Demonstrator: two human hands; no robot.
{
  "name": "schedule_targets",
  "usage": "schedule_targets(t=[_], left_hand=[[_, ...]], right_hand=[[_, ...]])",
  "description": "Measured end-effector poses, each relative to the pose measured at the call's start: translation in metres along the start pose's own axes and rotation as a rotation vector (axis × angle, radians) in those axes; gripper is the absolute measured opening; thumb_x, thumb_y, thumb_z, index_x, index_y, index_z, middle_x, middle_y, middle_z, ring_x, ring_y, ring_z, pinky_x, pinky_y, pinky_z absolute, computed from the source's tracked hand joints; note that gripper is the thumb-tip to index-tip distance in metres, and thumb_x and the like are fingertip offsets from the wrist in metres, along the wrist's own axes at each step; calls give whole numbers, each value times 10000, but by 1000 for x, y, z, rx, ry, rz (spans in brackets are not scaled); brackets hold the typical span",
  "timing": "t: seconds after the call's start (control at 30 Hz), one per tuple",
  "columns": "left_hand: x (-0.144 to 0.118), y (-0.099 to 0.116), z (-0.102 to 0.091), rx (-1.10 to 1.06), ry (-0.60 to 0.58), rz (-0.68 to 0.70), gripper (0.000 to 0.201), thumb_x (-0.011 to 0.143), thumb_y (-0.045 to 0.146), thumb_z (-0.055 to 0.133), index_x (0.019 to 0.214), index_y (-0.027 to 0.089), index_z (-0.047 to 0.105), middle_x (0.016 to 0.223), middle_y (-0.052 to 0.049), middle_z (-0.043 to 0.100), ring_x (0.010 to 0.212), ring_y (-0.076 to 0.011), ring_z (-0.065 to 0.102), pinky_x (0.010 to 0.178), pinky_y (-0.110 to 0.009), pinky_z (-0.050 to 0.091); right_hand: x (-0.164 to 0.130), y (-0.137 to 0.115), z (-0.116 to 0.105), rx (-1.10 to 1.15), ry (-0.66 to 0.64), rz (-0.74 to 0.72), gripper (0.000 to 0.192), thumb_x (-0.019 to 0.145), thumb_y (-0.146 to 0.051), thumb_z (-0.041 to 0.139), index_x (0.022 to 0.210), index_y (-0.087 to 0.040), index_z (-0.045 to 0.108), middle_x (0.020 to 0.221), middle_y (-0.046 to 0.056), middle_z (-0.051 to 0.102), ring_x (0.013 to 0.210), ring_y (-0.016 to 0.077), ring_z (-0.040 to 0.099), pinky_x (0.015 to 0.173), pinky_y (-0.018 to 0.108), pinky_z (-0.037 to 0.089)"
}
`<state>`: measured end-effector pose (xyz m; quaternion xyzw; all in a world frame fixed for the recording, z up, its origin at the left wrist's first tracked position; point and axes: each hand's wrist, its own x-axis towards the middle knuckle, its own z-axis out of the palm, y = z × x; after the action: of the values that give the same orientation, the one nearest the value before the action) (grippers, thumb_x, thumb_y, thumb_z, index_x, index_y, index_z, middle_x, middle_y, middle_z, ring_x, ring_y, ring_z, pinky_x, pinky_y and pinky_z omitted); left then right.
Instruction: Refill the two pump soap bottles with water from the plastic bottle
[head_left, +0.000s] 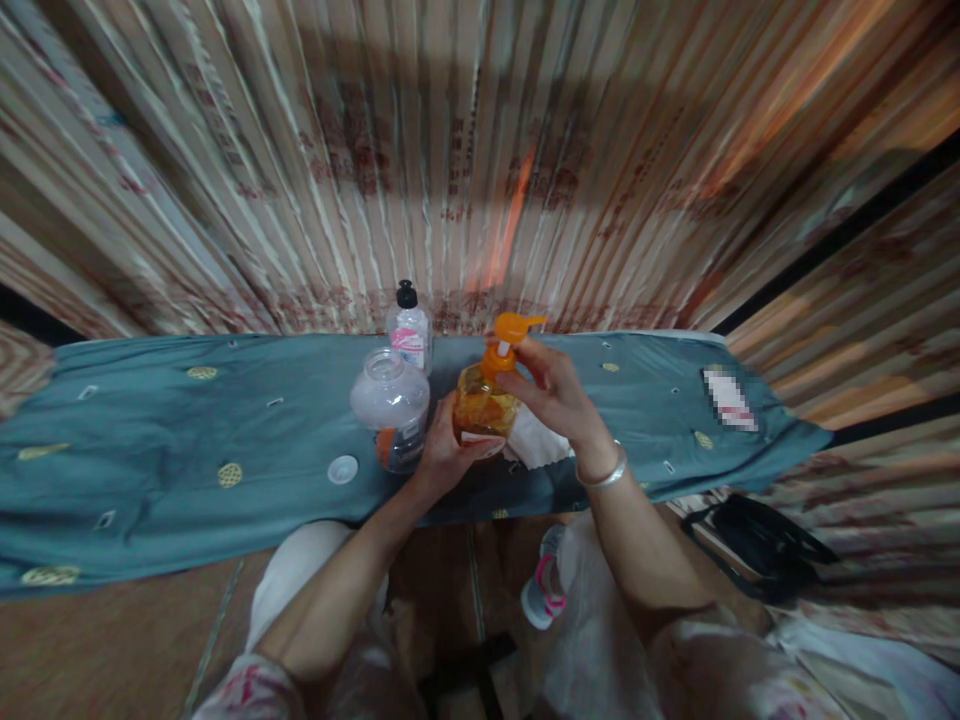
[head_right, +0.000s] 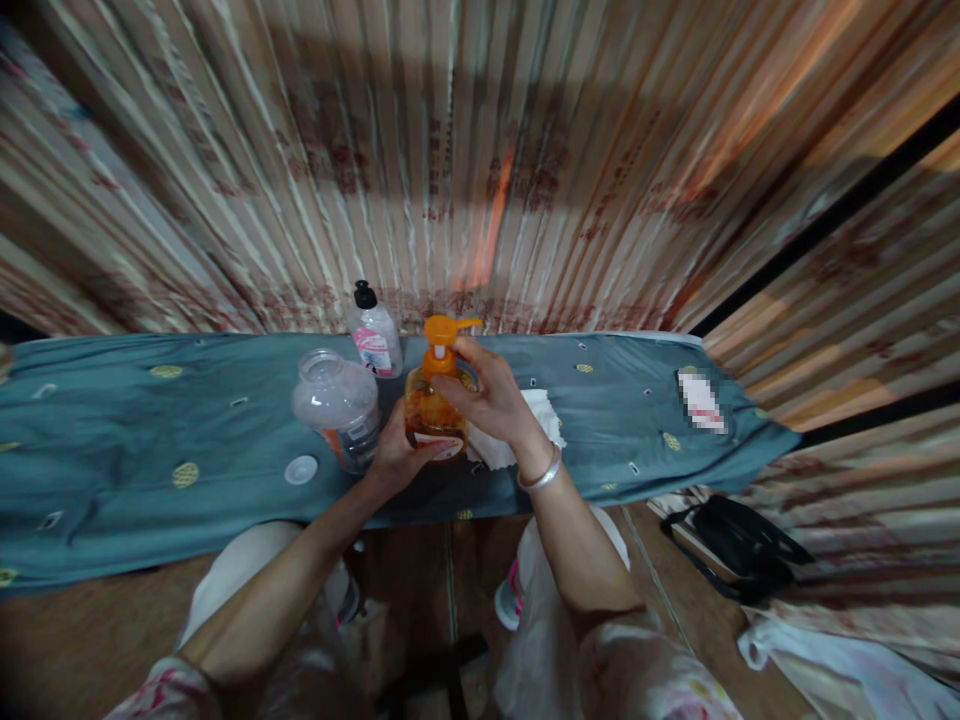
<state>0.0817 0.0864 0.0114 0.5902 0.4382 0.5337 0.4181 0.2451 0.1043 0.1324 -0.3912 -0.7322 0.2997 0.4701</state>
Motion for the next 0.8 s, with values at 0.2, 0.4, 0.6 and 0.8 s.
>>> schedule_targets(t=[0.2, 0.4, 0.6, 0.8], left_hand=[[-1, -1, 1, -19, -16, -31, 824, 605, 393, 925, 1294, 191, 521, 1211, -105, 629, 1159, -302, 638, 1024, -478, 521], [-1, -3, 1, -19, -14, -20, 850, 603, 376, 931, 1318, 197, 508, 1234, -115, 628, 1188, -316, 628, 1056, -501, 504], [-1, -2, -1, 28, 3, -9, 834, 599, 385, 928, 1306, 197, 527, 1217, -112, 634, 1162, -323, 633, 1055, -513, 495], [0, 0, -1, -4, -20, -10, 823, 621, 390, 909, 1314, 183, 517, 1215, -129, 641, 1153, -330, 646, 1031, -520, 511]], right_hand=[[0, -2, 2, -129, 137, 37, 555, 687, -639, 812, 1048, -248, 655, 1066, 44, 707, 1014, 253, 647, 973, 416, 507], [-1, -5, -1, -26, 45, -2, 431, 809, -600, 723, 1056, -248, 697, 1068, 45, 728, 1062, 250, 662, 1020, 422, 495], [-1, -7, 0, -137, 112, 7, 525, 725, -582, 808, 1107, -246, 678, 1149, 61, 725, 1089, 265, 658, 1013, 422, 496], [0, -6, 1, -91, 111, 13, 417, 773, -588, 765, 1007, -251, 692, 1100, 53, 740, 1087, 260, 668, 1021, 408, 495]])
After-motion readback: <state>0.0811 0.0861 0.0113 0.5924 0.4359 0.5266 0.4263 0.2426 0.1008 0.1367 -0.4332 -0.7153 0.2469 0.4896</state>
